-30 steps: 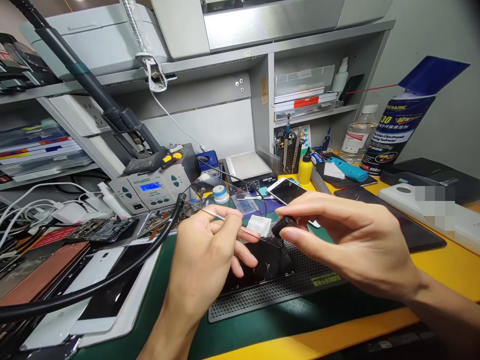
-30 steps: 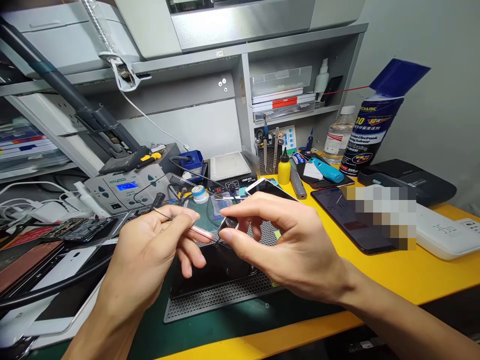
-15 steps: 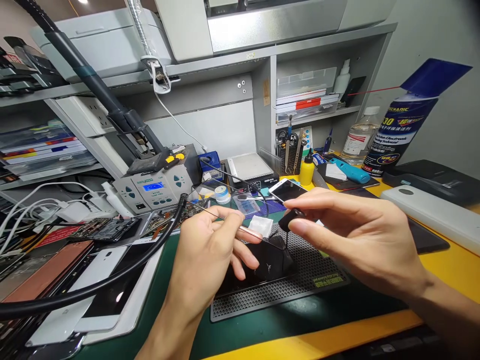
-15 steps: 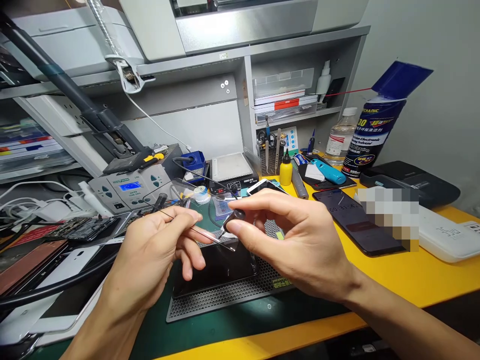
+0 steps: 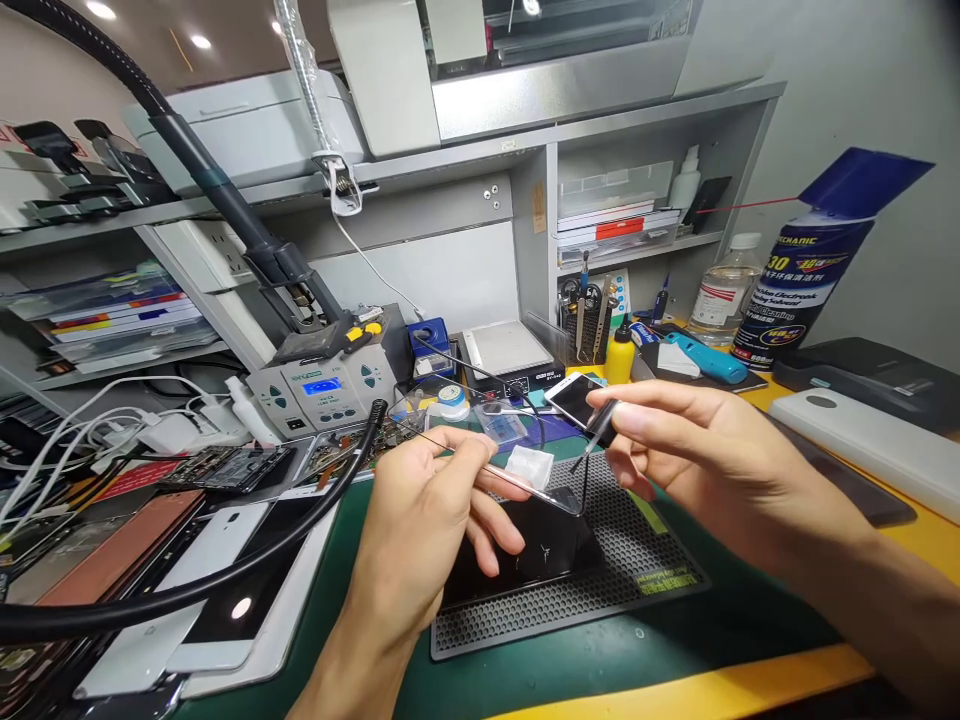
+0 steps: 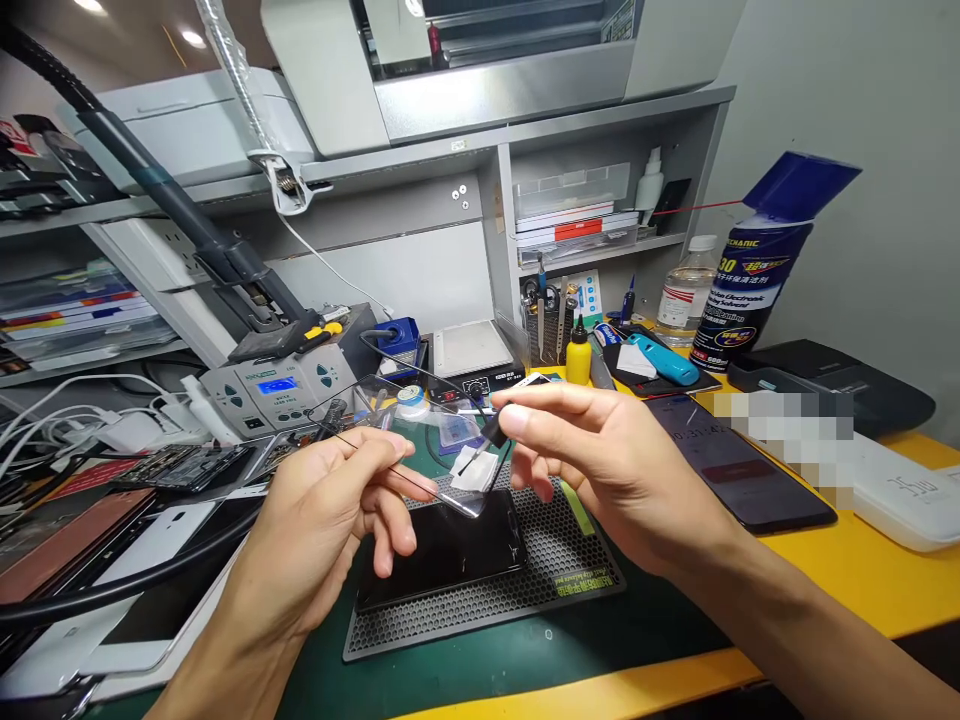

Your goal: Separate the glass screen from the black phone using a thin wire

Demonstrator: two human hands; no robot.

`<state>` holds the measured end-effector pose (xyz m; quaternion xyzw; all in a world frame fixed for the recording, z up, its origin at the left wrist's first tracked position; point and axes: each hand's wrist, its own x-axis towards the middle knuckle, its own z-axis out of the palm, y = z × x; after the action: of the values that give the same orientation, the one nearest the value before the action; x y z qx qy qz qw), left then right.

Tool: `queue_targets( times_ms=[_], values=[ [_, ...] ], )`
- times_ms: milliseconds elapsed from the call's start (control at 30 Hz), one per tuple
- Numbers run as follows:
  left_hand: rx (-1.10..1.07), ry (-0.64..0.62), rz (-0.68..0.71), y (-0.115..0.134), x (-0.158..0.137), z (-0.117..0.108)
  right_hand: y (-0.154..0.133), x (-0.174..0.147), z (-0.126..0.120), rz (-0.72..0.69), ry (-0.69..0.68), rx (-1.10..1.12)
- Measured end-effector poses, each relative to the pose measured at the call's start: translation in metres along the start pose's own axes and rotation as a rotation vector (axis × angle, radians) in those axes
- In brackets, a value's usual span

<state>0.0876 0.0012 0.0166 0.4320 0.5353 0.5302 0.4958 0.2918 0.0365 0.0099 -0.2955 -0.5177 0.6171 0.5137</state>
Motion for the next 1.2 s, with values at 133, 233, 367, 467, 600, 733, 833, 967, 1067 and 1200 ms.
queue_targets(
  times_ms=[133,233,367,467,600,733,833,967,1067,1200],
  values=[
    [-0.033,0.017,0.01,-0.002,0.001,0.0,-0.001,0.002,0.0,0.085,-0.024,0.075],
    [-0.048,0.061,0.015,-0.002,0.001,0.001,0.001,0.003,-0.001,0.151,-0.05,0.123],
    [-0.037,0.117,0.044,-0.002,-0.001,0.004,0.006,0.004,-0.003,0.219,-0.081,0.134],
    [-0.025,0.135,0.058,-0.002,-0.002,0.004,0.009,0.005,-0.004,0.235,-0.094,0.121],
    [0.009,0.154,0.083,-0.003,-0.003,0.004,0.01,0.006,-0.001,0.206,-0.121,0.054],
    [0.035,0.148,0.106,-0.004,-0.005,0.007,0.01,0.006,0.002,0.201,-0.128,0.048],
    [0.03,0.12,0.123,-0.004,-0.007,0.01,0.013,0.007,0.003,0.197,-0.1,0.089],
    [0.024,0.059,0.143,-0.003,-0.01,0.01,0.014,0.008,0.002,0.164,-0.115,0.101],
    [0.013,0.017,0.128,-0.002,-0.011,0.008,0.012,0.008,0.001,0.123,-0.126,0.091],
    [-0.025,-0.02,0.088,-0.002,-0.011,0.006,0.01,0.009,0.0,0.098,-0.103,0.092]
  ],
)
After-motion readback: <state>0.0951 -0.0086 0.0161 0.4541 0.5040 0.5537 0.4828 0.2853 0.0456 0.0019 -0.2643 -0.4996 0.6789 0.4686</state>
